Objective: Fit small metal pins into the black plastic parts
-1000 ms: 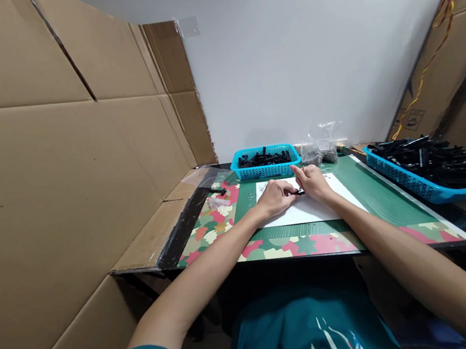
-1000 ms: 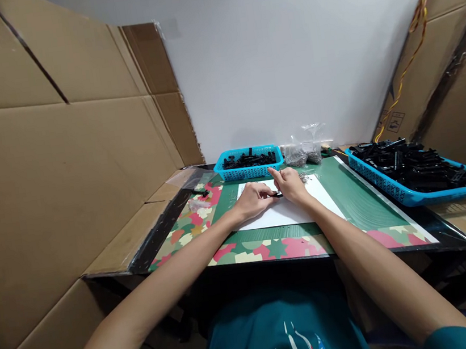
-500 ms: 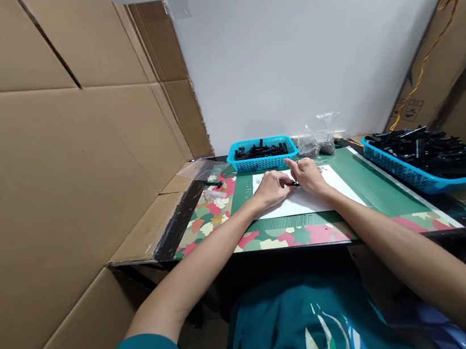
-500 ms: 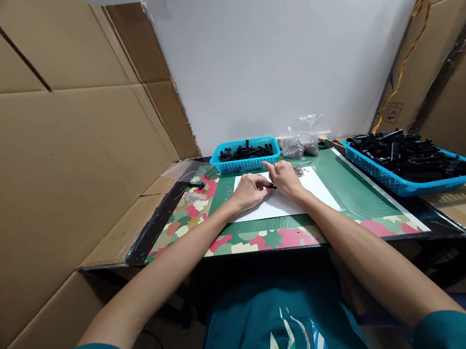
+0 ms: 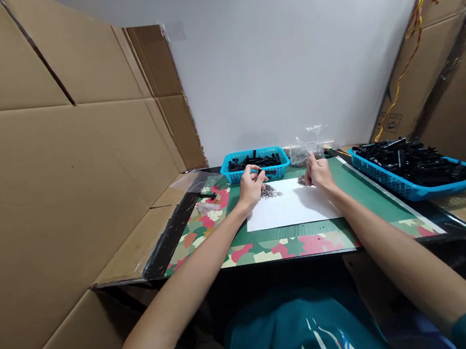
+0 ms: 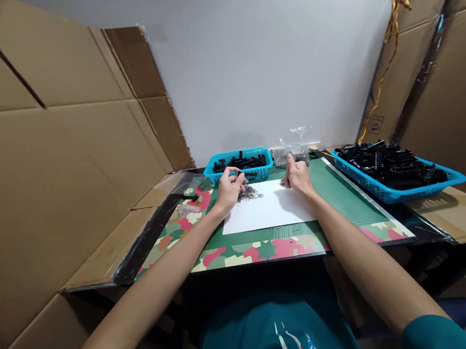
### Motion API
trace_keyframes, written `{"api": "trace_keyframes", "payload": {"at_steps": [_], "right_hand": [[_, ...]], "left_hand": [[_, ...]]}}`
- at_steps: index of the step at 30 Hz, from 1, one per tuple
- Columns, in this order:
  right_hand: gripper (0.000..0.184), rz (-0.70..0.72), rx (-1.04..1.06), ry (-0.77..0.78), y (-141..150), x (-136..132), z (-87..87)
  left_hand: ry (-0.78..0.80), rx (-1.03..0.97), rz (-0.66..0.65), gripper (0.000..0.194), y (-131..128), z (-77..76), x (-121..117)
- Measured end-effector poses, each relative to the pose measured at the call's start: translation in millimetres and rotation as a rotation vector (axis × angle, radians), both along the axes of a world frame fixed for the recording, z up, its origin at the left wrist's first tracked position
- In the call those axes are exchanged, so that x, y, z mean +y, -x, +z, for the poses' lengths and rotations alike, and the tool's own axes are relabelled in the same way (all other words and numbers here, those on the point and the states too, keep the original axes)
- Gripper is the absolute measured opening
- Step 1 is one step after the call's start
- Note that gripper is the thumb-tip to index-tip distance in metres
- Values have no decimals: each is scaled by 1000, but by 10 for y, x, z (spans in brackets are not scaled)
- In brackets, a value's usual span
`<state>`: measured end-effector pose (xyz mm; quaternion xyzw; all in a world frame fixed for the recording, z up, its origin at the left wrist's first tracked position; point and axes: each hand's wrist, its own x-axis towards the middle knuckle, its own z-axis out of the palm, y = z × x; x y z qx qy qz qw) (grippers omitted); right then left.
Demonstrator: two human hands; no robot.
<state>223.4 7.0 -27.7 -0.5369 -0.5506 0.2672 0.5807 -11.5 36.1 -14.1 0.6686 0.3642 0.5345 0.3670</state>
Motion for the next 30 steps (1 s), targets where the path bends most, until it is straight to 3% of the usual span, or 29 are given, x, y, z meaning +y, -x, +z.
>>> {"api": "trace_keyframes", "payload": {"at_steps": [3, 5, 9, 13, 22, 30], "right_hand": [[73, 215, 79, 81, 76, -15, -21], [69, 317, -29, 109, 149, -35, -28], [46, 272, -437, 43, 257, -56, -36], [22, 256, -585, 92, 277, -63, -31], [23, 392, -570, 107, 239, -75, 7], [29, 391, -459, 113, 201, -113, 43]], "left_hand": [[53, -42, -12, 15, -3, 22, -11], [98, -64, -18, 15, -11, 37, -32], [167, -103, -12, 15, -23, 59, -60], [215, -129, -7, 14, -23, 69, -67], [239, -134, -15, 14, -40, 41, -49], [242, -101, -74, 15, -89, 44, -72]]}}
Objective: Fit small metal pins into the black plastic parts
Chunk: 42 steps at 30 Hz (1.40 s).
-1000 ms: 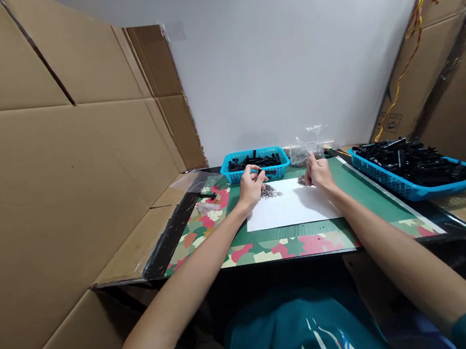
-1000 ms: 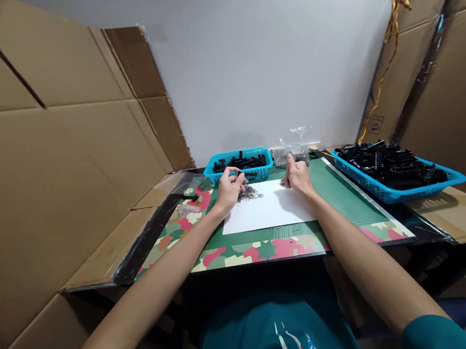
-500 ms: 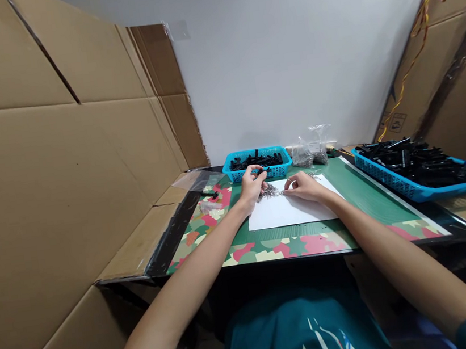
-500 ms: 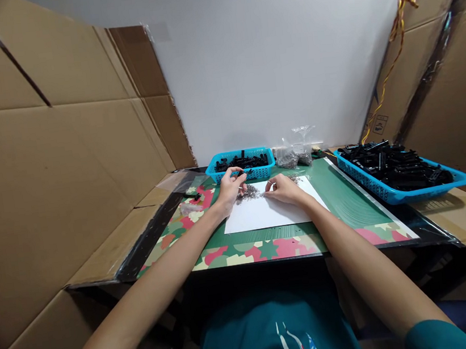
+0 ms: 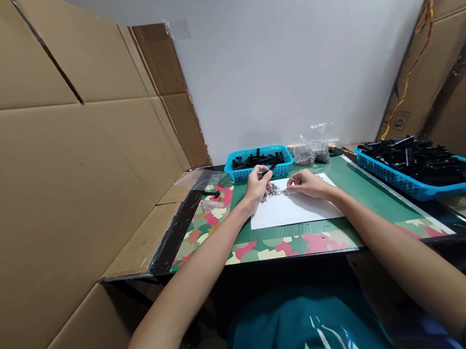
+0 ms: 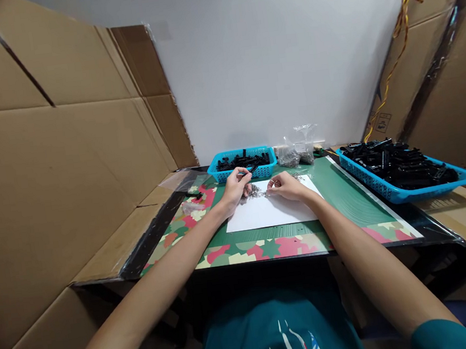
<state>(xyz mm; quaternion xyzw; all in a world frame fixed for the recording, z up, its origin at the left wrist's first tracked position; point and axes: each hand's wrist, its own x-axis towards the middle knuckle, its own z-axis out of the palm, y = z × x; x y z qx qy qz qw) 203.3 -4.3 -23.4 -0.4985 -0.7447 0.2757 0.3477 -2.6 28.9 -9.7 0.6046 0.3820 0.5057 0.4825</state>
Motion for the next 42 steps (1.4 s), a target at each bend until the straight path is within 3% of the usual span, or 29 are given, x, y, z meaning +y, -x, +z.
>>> {"api": "trace_keyframes", "payload": {"at_steps": [5, 13, 20, 28, 31, 35, 38, 40, 42], "right_hand": [[37, 2, 178, 31, 27, -21, 6], [53, 19, 640, 111, 109, -114, 127], [50, 78, 731, 171, 138, -120, 115], [49, 60, 680, 196, 141, -136, 122], [48, 14, 655, 194, 133, -109, 119], [39, -235, 462, 9, 29, -27, 70], [32, -504, 195, -204, -131, 14, 15], [29, -619, 37, -228, -243, 14, -13], [26, -644, -82, -183, -332, -3, -30]], "left_hand": [[-29, 69, -43, 10, 6, 6, -28], [-48, 114, -228, 35, 3, -65, -68], [-17, 57, -273, 54, -39, -88, -101], [-12, 43, -225, 43, -42, -73, -94], [-119, 135, -214, 31, -23, -65, -82], [-432, 519, -78, 18, 63, -36, -110], [-544, 786, -36, 16, 143, -4, -143], [-565, 863, -52, 18, 188, 17, -147], [-585, 912, -59, 18, 223, 35, -133]]}}
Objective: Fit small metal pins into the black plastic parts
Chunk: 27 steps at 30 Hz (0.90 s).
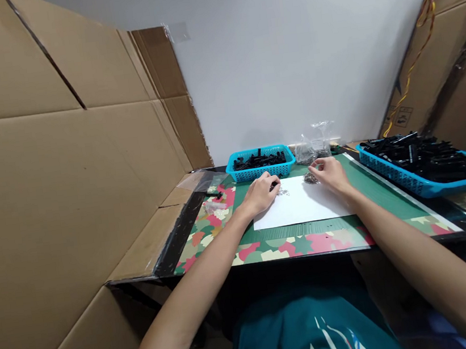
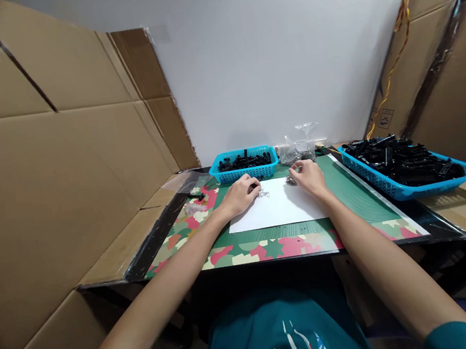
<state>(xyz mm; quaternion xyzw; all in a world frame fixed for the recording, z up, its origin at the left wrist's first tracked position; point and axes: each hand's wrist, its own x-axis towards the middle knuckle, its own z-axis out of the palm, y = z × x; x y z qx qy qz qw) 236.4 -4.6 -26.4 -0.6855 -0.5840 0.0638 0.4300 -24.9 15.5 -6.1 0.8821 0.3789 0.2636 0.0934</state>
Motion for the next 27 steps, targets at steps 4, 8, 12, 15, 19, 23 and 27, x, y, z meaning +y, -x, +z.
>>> {"api": "trace_keyframes", "payload": {"at_steps": [4, 8, 12, 15, 19, 23, 27], "right_hand": [[23, 161, -159, 89, -85, -32, -24], [20, 268, -244, 128, -120, -41, -49], [21, 301, -232, 114, -176, -48, -52], [19, 328, -240, 111, -212, -55, -51], [20, 347, -242, 128, -239, -67, -61], [27, 361, -242, 132, -282, -66, -93], [23, 368, -268, 116, -344, -32, -152]], "left_hand": [[-47, 62, 12, 21, 42, 19, 34], [-51, 68, 38, 22, 47, 26, 35], [-44, 57, 32, 22, 36, 32, 17], [-40, 44, 20, 22, 28, 29, 14], [-44, 39, 7, 21, 20, 16, 18], [-47, 35, -9, 22, 13, 11, 11], [-28, 4, -24, 20, 9, 14, -3]]}}
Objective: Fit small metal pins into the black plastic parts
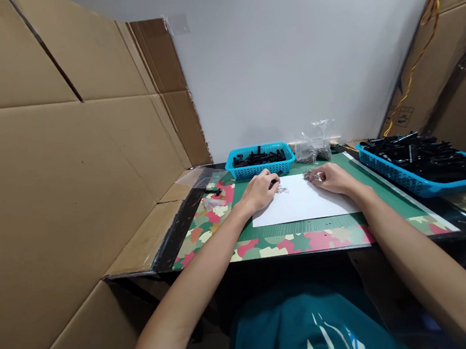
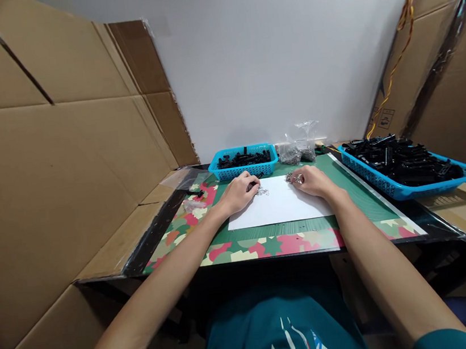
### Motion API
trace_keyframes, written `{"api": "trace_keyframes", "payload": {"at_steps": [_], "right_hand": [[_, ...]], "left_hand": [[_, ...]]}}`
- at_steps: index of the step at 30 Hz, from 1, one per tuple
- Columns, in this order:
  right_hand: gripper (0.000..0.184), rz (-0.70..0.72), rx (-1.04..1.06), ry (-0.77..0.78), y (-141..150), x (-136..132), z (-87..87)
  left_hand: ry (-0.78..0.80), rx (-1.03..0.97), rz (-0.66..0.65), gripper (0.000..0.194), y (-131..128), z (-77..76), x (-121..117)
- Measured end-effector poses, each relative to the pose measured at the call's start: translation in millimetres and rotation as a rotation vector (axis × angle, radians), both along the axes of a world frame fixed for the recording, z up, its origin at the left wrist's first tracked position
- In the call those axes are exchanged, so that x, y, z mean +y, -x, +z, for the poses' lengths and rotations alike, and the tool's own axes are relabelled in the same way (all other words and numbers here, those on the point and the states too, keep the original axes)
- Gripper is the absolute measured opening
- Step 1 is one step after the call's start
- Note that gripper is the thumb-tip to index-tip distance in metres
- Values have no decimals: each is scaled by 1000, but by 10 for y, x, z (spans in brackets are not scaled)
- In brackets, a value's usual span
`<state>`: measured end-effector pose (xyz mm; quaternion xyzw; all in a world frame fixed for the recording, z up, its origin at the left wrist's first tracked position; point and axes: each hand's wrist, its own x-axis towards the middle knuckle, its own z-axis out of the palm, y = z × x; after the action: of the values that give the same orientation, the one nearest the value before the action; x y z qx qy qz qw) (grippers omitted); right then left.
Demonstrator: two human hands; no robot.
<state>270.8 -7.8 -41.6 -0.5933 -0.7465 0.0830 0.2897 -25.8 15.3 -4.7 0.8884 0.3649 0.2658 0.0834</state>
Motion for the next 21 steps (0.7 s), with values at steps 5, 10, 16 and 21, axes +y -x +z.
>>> {"api": "trace_keyframes", "payload": {"at_steps": [5, 10, 16, 21], "right_hand": [[20, 14, -20, -13, -34, 33, -25], [26, 11, -39, 25, -15, 14, 14], [23, 45, 22, 49, 8, -28, 67], [25, 31, 52, 52, 13, -54, 100]], "left_hand": [[7, -7, -15, 20, 0, 6, -12], [-4, 83, 11, 24, 0, 34, -37], [-10, 142, 39, 25, -5, 60, -63], [-9, 141, 29, 24, -8, 70, -72]]}}
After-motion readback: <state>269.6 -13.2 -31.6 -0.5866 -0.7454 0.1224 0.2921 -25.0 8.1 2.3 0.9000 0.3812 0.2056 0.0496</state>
